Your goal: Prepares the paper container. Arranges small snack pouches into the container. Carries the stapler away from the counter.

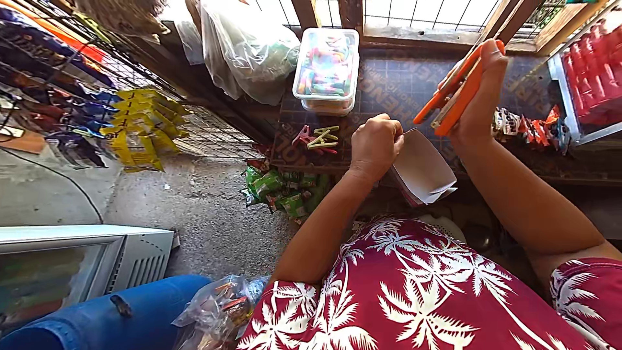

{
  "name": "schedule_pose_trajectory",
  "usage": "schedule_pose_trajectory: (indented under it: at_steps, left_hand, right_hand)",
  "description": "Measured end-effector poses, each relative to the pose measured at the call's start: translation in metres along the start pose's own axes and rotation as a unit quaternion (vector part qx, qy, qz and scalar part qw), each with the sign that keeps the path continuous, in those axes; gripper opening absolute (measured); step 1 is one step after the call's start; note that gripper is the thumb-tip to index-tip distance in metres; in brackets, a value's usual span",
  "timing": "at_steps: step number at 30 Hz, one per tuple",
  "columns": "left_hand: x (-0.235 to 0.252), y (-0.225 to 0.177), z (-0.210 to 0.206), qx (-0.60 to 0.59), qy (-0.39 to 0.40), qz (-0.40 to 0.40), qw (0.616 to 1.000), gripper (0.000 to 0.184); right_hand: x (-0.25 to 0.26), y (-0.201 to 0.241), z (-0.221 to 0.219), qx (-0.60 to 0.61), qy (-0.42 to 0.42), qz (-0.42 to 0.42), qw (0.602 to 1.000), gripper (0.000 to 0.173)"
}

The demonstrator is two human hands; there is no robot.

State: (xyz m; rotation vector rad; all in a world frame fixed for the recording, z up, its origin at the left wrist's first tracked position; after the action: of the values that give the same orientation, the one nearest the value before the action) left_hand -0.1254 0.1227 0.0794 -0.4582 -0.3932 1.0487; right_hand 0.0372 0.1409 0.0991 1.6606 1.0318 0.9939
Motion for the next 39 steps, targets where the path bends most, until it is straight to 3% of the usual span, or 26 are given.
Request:
schedule_pose_trajectory:
  at_steps: [10,25,34,39]
  left_hand:
    - [-0.003,-0.021,0.010,0.008,-0.027,-0.036,0.999,0.014]
    - [-0.007,-0.039,0.028,0.020,-0.032,-0.021,0.999,0.015]
    - [-0.007,-0.044,0.041,0.004,-0.025,-0.003,1.000,0.015]
    - [-0.005,-0.018,0.033,-0.014,-0.021,0.015,1.000,0.015]
  right_hand:
    - [-0.005,-0.016,0.006,-0.094,0.068,0.217,0.969,0.021]
    - [-0.003,0.001,-0.008,-0.158,0.069,0.298,0.939,0.020]
    - [0.008,0.012,-0.020,-0.206,0.065,0.265,0.940,0.024]
    - [0.018,0.041,-0.010,-0.193,0.050,0.161,0.967,0.027]
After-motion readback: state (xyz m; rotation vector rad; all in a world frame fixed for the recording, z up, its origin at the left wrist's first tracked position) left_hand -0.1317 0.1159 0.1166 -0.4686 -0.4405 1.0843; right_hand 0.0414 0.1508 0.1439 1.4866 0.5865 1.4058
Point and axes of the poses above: each hand's wrist, its own x-axis towards the middle knuckle, its own z-axis out of the back of the hand, y = z × x, the point moved 2 cm from there along x, towards the middle knuckle, and after that the axes turned 5 degrees about -z, right-handed, at the moved point
